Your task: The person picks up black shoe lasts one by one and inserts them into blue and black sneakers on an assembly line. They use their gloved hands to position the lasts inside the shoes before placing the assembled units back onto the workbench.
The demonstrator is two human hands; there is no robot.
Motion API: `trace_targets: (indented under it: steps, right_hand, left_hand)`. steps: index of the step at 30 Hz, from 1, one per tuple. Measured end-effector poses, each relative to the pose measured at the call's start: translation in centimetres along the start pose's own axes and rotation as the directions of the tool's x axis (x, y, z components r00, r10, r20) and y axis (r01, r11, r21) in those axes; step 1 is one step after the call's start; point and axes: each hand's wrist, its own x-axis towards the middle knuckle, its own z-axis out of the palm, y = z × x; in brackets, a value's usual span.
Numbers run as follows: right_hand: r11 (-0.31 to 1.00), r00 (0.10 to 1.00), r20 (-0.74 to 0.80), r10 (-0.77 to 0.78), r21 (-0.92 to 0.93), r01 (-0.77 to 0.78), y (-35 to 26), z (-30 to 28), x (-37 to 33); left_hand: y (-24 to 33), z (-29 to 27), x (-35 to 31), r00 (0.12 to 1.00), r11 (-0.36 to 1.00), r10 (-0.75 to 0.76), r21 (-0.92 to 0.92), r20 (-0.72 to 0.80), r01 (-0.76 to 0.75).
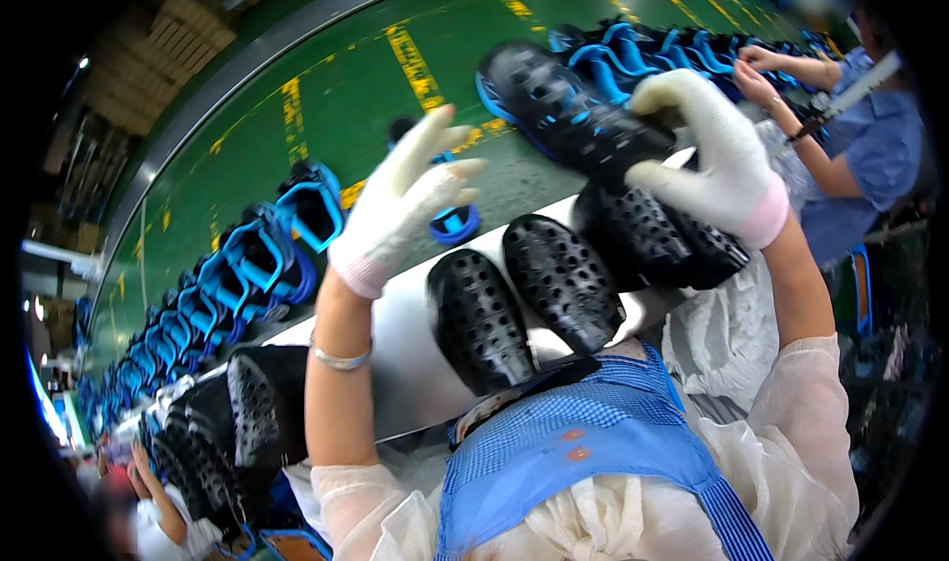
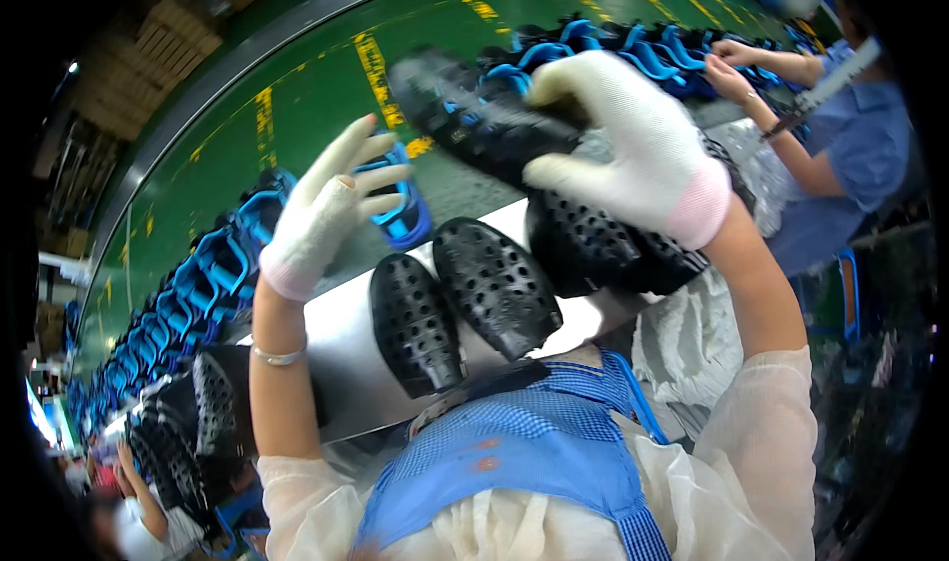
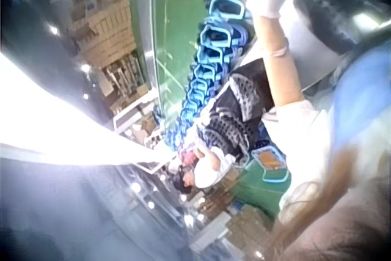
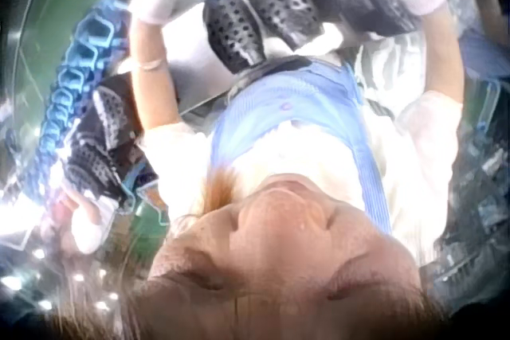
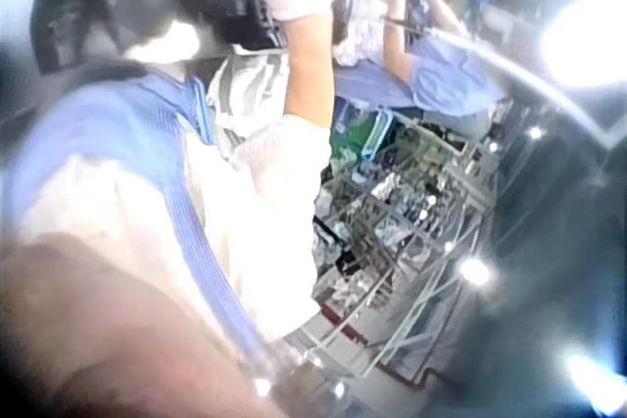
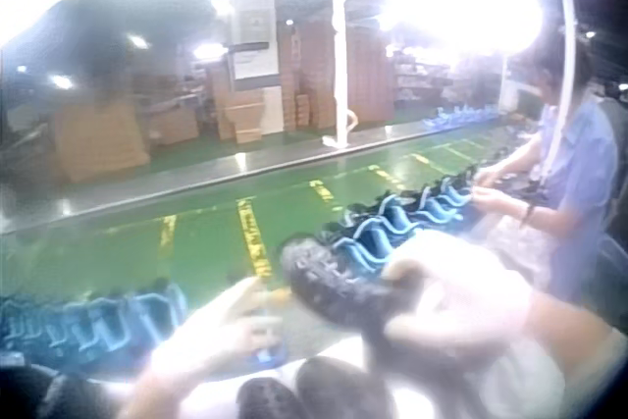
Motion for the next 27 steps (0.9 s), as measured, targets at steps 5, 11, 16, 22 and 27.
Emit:
trace_targets:
  steps: [5, 11, 16, 22, 27]
  right_hand:
    - [0.964, 0.979, 0.11, -0.174, 0.222, 0.146, -3.9, 5.9, 4.8]
    - [0.985, 0.944, 0.289, -0.162, 0.11, 0.136, -4.1, 10.6, 7.5]
    - [0.97, 0.892, 0.432, -0.131, -0.13, 0.206, -4.4, 12.0, 7.6]
    - [0.971, 0.863, 0.495, -0.106, -0.135, 0.196, -2.5, 12.0, 7.8]
    - [0.975, 0.754, 0.656, 0.042, -0.192, 0.113, 0.6, 12.9, 9.9]
  left_hand:
    - [-0.3, 0.2, -2.1, 0.999, 0.867, 0.045, -0.497, -0.009, -0.043]
    - [-3.2, -3.2, -3.6, 0.983, 0.889, 0.003, -0.449, -0.183, -0.087]
    - [-5.4, -3.7, -3.8, 0.989, 0.827, 0.001, -0.555, -0.149, -0.085]
    - [-6.1, -4.8, -4.0, 0.91, 0.946, -0.322, -0.109, -0.261, 0.304]
    - [-9.4, -5.3, -3.3, 0.988, 0.677, 0.069, 0.734, -0.138, 0.055]
